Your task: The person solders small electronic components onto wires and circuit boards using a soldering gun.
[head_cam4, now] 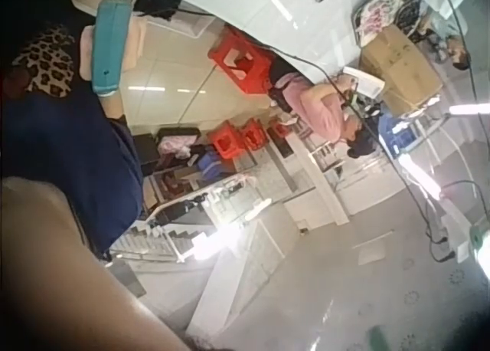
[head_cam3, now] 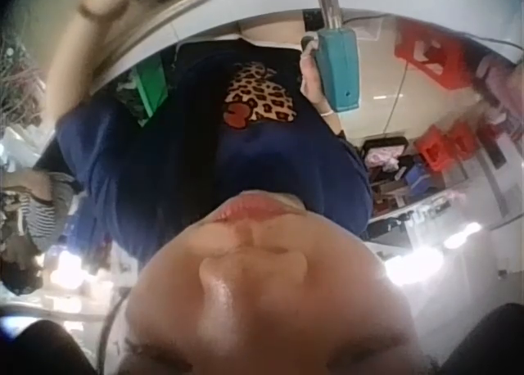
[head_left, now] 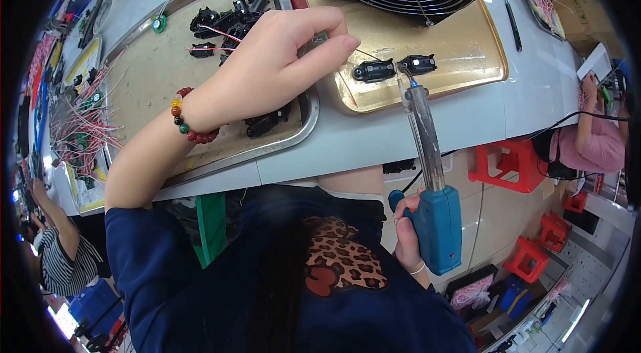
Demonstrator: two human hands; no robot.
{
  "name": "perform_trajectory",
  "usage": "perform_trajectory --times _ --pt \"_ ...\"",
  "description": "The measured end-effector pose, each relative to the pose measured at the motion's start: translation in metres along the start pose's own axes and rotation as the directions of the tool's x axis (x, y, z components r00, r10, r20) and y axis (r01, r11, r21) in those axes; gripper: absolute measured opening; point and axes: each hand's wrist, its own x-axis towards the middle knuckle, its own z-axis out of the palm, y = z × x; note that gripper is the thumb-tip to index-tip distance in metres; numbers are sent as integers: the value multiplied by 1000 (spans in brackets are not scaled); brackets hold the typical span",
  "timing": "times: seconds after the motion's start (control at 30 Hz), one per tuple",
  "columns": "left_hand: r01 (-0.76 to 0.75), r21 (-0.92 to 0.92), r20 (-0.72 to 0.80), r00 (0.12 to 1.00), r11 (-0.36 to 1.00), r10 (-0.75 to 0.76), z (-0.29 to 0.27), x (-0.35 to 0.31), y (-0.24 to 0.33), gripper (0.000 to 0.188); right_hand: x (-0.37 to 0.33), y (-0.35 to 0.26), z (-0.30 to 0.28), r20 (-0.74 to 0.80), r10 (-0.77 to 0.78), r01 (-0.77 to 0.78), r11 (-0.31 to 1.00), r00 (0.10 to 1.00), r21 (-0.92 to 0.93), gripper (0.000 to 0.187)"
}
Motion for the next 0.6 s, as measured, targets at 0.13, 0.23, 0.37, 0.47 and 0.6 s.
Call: perform_trajectory --times 0.13,0.23,0.37,0.47,0.6 --pt "-11 33 4 1000 999 11 -1 1 1 29 4 -4 -6 107 -83 98 985 991 -142 16" --pt "-16 36 2 1000 999 16 -1 0 0 29 2 -3 -2 69 -67 75 990 995 -116 18" --pt "-34 32 -8 999 999 34 -1 0 0 28 -2 1 3 7 -73 73 996 997 -42 22" --pt "-32 35 -8 999 999 33 -1 0 0 28 -4 0 4 7 -48 48 998 999 -31 22" --pt "-33 43 -11 999 999 33 0 -1 -2 28 -2 2 5 41 -114 118 988 993 -96 20"
